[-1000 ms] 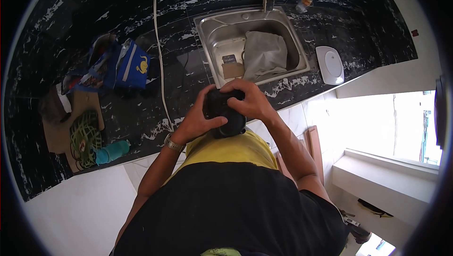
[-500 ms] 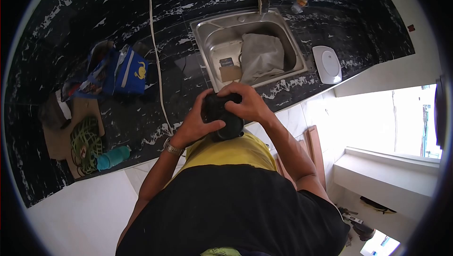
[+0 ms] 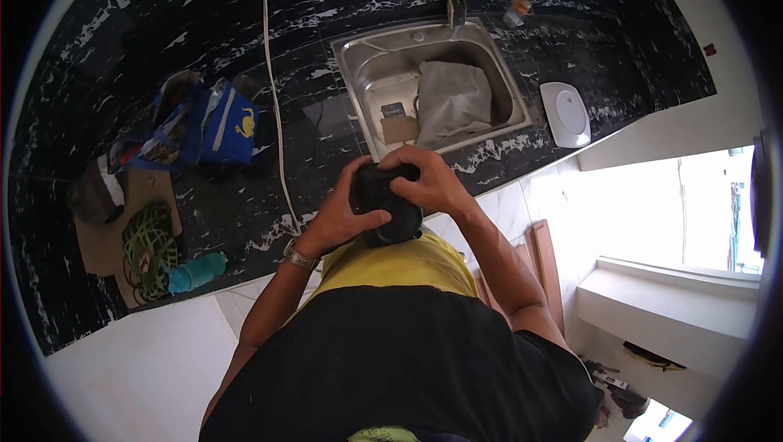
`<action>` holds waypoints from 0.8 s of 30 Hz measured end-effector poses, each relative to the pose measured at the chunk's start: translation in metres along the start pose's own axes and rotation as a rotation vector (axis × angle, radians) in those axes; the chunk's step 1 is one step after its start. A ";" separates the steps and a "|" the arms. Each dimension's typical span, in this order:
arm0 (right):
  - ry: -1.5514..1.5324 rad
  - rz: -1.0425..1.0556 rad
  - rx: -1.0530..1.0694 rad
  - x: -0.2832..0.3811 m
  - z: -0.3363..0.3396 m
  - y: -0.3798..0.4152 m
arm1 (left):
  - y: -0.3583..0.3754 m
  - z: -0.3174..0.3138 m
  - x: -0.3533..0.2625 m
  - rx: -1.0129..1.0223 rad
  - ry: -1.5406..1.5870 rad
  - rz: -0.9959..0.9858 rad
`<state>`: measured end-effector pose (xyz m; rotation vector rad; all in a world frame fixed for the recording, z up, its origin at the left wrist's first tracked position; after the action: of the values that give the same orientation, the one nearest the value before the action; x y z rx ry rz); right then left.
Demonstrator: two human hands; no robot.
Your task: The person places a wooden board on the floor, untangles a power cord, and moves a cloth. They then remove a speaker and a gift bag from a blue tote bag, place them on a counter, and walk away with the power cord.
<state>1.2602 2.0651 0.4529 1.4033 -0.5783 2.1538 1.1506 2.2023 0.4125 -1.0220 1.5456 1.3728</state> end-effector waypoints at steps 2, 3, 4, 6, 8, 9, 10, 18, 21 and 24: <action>-0.008 -0.001 -0.004 0.001 -0.002 0.000 | 0.003 0.001 0.000 -0.006 -0.014 -0.008; -0.016 0.001 -0.010 0.000 -0.003 0.000 | 0.004 0.001 -0.002 -0.010 -0.024 -0.012; -0.024 0.003 -0.015 0.000 -0.004 0.000 | 0.005 0.001 -0.003 -0.014 -0.034 -0.016; -0.022 0.011 -0.011 0.003 -0.004 0.000 | 0.007 0.001 -0.004 -0.012 -0.017 -0.018; -0.015 0.023 0.002 0.004 -0.006 -0.001 | 0.009 0.002 -0.003 -0.016 -0.013 -0.020; -0.008 0.030 0.011 0.004 -0.006 -0.002 | 0.010 0.003 -0.003 -0.020 -0.017 -0.021; -0.001 0.037 0.019 0.004 -0.007 -0.002 | 0.010 0.003 -0.002 -0.024 -0.020 -0.022; 0.023 0.048 0.025 0.009 -0.011 -0.005 | 0.015 0.008 -0.004 -0.030 -0.037 -0.046; 0.031 0.056 0.024 0.010 -0.014 -0.005 | 0.017 0.010 -0.005 -0.031 -0.034 -0.041; 0.036 0.046 0.024 0.013 -0.014 -0.006 | 0.017 0.011 -0.004 -0.037 -0.056 -0.053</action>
<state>1.2494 2.0804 0.4597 1.3731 -0.5779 2.2250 1.1368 2.2152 0.4215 -1.0319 1.4473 1.3866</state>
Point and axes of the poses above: each hand's wrist, its own y-axis away from the middle knuckle, its own z-axis out of the back of the hand, x = y × z, the point moved 5 cm from there along -y, towards the middle knuckle, and after that the axes turned 9 degrees about z, right-handed, at the moved point
